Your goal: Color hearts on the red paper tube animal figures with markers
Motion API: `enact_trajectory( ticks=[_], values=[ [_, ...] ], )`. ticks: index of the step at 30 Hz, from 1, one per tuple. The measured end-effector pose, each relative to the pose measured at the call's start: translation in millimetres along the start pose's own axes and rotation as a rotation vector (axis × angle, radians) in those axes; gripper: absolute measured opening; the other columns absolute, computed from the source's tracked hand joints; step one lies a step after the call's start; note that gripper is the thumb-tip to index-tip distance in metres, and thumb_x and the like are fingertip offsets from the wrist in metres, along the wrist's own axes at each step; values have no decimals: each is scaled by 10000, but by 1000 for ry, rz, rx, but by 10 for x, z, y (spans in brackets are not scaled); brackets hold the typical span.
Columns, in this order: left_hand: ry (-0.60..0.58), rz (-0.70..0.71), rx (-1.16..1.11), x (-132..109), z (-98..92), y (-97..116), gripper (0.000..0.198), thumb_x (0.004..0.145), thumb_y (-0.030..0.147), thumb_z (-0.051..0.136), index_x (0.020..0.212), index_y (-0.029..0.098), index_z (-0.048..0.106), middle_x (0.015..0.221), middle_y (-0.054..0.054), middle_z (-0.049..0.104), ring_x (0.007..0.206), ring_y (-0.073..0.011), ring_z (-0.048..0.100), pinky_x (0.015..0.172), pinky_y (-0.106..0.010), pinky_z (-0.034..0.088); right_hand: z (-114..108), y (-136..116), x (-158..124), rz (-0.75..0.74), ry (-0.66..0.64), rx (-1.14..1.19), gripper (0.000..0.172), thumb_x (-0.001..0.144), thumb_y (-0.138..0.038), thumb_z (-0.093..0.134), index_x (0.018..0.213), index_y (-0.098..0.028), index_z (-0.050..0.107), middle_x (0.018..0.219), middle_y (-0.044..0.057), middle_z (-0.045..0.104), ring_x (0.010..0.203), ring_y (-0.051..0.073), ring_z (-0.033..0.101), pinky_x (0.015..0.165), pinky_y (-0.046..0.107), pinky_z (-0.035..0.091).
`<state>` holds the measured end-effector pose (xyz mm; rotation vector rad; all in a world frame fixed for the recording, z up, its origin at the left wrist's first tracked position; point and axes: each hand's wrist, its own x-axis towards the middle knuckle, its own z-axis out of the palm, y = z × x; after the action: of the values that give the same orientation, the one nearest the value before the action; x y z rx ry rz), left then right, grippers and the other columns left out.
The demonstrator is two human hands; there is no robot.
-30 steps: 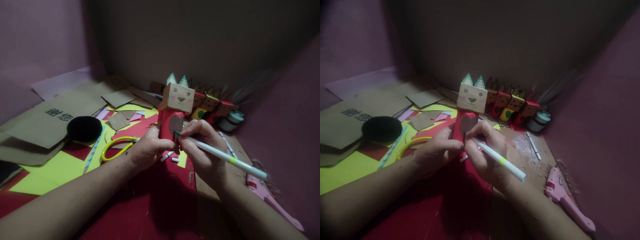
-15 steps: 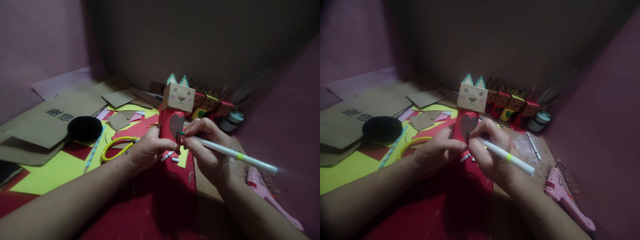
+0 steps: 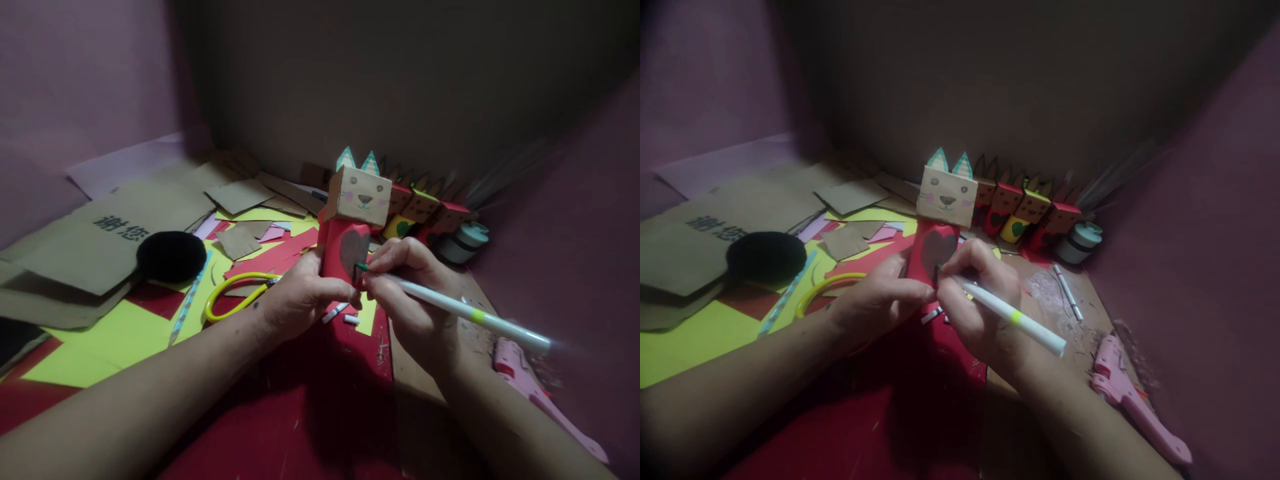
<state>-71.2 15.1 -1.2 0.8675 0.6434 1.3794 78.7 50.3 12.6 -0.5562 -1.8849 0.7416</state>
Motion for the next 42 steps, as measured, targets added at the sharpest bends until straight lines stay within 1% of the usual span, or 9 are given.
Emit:
enact_trajectory(
  ticks=[3,5,10,16,22,25,31,36,42],
  values=[
    [1,-9,4,-10,0,-4,338,568,47,698,889,151,691,794,-17,692,635,-130,561,669,-286,474,7,-3,2,-23,-35,10,201,791,-34,578,800,-234,564,766,-35,583,665,128,533,600,296,417],
    [-2,-2,22,-19,-3,-3,359,561,43,680,904,152,691,827,-25,698,668,-143,576,681,-293,468,20,-9,3,-18,0,30,194,809,-42,581,813,-235,561,769,-33,575,677,131,528,601,294,412],
    [28,-13,64,-35,-8,-6,478,552,6,636,1004,155,684,907,-36,708,912,-229,649,813,-325,460,27,1,-6,-11,46,3,181,827,-62,607,838,-236,558,785,-30,575,687,131,531,597,287,417],
    [14,-15,34,-15,-22,-27,494,544,15,641,1014,161,687,917,-34,705,812,-190,624,778,-323,460,29,-7,5,-53,6,-40,187,796,-53,580,791,-234,537,750,-32,561,671,131,526,588,286,410],
    [16,-10,56,-6,-19,-19,485,567,40,661,1037,152,695,887,-37,700,704,-157,573,683,-310,448,49,-7,17,-12,71,-15,166,817,-90,612,808,-241,545,719,-40,553,630,126,521,562,279,410],
    [6,-5,50,0,-20,-19,473,555,33,650,1011,152,695,899,-41,699,748,-175,596,682,-310,443,38,30,-5,5,61,-16,163,840,-95,621,847,-249,564,746,-32,571,676,139,544,601,292,429],
    [-2,-11,49,9,-62,-38,464,560,9,656,996,165,683,947,-36,699,886,-207,631,818,-336,455,32,29,-20,-40,20,-35,182,828,-59,599,834,-237,565,784,-37,581,708,125,547,631,284,431],
    [-8,3,66,11,-78,-41,431,584,30,689,992,169,682,969,-39,702,947,-229,643,849,-343,453,48,-9,10,-12,108,23,172,815,-73,616,800,-230,547,767,-35,568,687,122,546,580,264,419],
    [-8,-14,47,8,-35,-27,486,563,7,631,1018,173,678,963,-30,697,923,-216,626,849,-340,444,14,28,-7,-36,-2,-30,184,828,-50,595,833,-233,571,796,-32,580,709,125,550,618,278,433]
  ],
)
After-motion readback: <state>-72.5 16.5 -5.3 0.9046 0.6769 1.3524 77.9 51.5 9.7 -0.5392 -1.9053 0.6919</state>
